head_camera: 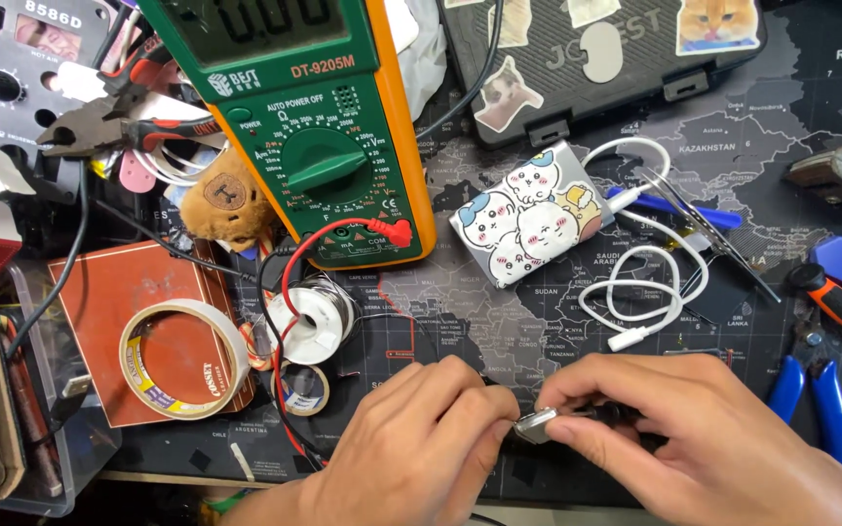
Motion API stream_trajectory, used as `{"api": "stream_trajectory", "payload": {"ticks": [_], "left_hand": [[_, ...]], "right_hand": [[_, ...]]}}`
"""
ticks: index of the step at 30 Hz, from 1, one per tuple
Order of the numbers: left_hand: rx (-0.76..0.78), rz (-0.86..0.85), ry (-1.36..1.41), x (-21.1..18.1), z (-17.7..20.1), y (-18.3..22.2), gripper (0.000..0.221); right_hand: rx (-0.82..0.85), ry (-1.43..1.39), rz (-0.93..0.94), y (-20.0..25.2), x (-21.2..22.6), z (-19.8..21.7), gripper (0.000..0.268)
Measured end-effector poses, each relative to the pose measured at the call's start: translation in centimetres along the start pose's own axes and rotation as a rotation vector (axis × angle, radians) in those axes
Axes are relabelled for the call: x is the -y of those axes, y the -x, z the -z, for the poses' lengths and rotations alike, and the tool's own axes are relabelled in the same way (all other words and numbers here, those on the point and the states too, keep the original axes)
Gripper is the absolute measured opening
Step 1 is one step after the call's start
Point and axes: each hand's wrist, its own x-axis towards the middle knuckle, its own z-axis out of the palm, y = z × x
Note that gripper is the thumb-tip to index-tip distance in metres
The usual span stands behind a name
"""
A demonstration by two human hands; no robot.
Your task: Repair a small electronic device by soldering wires and testing with a multimeter
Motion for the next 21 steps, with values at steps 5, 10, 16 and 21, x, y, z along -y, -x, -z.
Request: {"api": "stream_trajectory", "payload": {"ticks": [5, 10, 16, 21], "left_hand": [[-0.015, -0.011, 0.001, -0.01, -0.07, 0.03, 0.006], [-0.075, 0.002, -0.014, -0.04, 0.32, 0.09, 0.010], [-0.064, -0.002, -0.051, -0.06, -0.11, 0.09, 0.004], [-0.031, -0.018, -0.089, 0.22, -0.27, 0.25, 0.006]], "right_hand": [[-0.001, 0.002, 0.033, -0.04, -0.19, -0.14, 0.014], [0.003, -0.007, 0.035, -0.13, 0.06, -0.02, 0.012], [-0.007, 0.006, 0.038, -0.16, -0.16, -0.08, 0.013], [-0.011, 0.030, 0.056, -0.12, -0.25, -0.13, 0.014]]}}
